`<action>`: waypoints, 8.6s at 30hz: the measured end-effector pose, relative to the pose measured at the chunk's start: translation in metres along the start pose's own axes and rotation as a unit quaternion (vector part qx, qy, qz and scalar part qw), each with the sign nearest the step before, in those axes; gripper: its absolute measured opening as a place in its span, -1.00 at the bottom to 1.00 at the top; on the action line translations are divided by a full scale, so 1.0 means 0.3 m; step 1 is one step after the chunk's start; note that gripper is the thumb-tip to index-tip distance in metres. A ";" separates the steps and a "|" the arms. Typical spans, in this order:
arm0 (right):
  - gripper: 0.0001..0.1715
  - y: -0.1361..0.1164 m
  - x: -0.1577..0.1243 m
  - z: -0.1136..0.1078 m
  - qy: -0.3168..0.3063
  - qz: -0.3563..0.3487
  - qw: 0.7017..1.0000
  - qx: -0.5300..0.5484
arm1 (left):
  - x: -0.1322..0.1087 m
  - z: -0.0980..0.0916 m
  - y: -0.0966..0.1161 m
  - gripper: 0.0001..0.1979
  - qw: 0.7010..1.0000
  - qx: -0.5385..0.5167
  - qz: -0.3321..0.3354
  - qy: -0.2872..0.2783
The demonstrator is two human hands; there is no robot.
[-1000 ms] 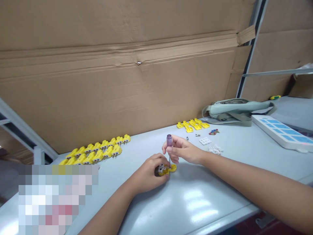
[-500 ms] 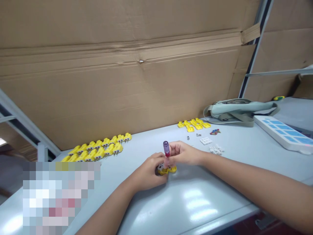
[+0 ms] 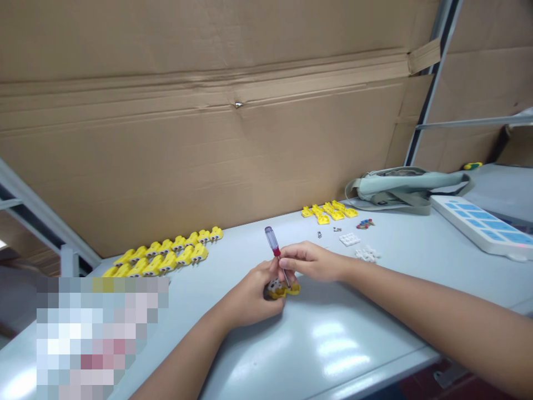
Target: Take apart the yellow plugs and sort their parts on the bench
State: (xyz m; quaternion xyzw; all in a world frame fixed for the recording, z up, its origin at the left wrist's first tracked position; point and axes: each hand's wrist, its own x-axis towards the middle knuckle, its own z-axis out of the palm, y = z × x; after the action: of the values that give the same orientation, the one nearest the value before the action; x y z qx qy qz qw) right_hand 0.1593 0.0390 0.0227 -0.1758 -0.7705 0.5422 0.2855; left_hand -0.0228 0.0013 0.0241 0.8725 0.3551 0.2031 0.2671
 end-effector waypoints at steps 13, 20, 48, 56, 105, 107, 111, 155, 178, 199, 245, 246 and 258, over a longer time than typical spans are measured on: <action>-0.68 0.043 0.010 -0.009 0.013 0.014 0.987 0.157 | 0.003 -0.001 0.019 -0.85 1.000 0.015 -0.005 0.008; -0.76 0.018 0.008 -0.027 0.036 -0.008 0.998 0.060 | 0.008 0.005 0.004 -0.87 0.999 0.017 -0.022 0.031; -0.68 -0.039 -0.002 0.073 0.236 -0.084 0.938 -0.239 | 0.033 0.015 0.020 -0.85 0.861 -0.421 -0.181 0.223; -0.90 -0.033 -0.003 0.069 0.241 -0.052 0.933 -0.261 | 0.037 0.020 0.013 -0.80 0.838 -0.464 -0.178 0.227; -0.87 -0.028 -0.104 -0.326 0.040 0.226 0.858 -0.459 | 0.035 -0.009 0.000 -0.72 0.934 -0.225 -0.166 0.223; -0.85 -0.045 -0.095 -0.299 0.065 0.188 0.867 -0.458 | 0.040 -0.006 -0.002 -0.73 0.926 -0.242 -0.168 0.236; -0.75 -0.087 -0.051 -0.174 0.135 0.032 0.908 -0.394 | 0.048 0.000 0.006 -0.76 0.913 -0.277 -0.179 0.242; -0.71 -0.094 -0.035 -0.123 0.070 0.120 0.905 -0.402 | -0.020 -0.068 -0.017 -0.76 0.993 0.013 -0.115 -0.004; -0.65 -0.082 -0.004 0.071 0.161 -0.001 0.868 -0.470 | 0.020 -0.012 0.043 -0.69 0.750 -0.595 -0.190 0.215; -0.65 -0.046 -0.006 0.044 0.157 0.080 0.913 -0.368 | 0.006 0.033 0.037 -0.70 0.937 -0.299 -0.114 0.143; -0.85 -0.009 -0.019 0.052 0.190 -0.172 0.899 -0.354 | 0.020 0.010 0.033 -0.70 0.855 -0.438 -0.159 0.229; -0.84 -0.011 -0.020 0.051 0.189 -0.174 0.901 -0.349 | 0.019 0.008 0.027 -0.70 0.853 -0.441 -0.161 0.226; -0.75 -0.038 -0.005 0.019 0.180 -0.062 0.968 -0.161 | 0.013 -0.006 -0.010 -0.73 0.852 -0.466 -0.131 0.202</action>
State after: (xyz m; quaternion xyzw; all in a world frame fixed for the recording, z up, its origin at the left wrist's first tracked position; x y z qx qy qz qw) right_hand 0.1573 0.0299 0.0317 -0.2665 -0.7927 0.3518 0.4206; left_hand -0.0227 0.0066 0.0244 0.5311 0.3760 0.4797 0.5886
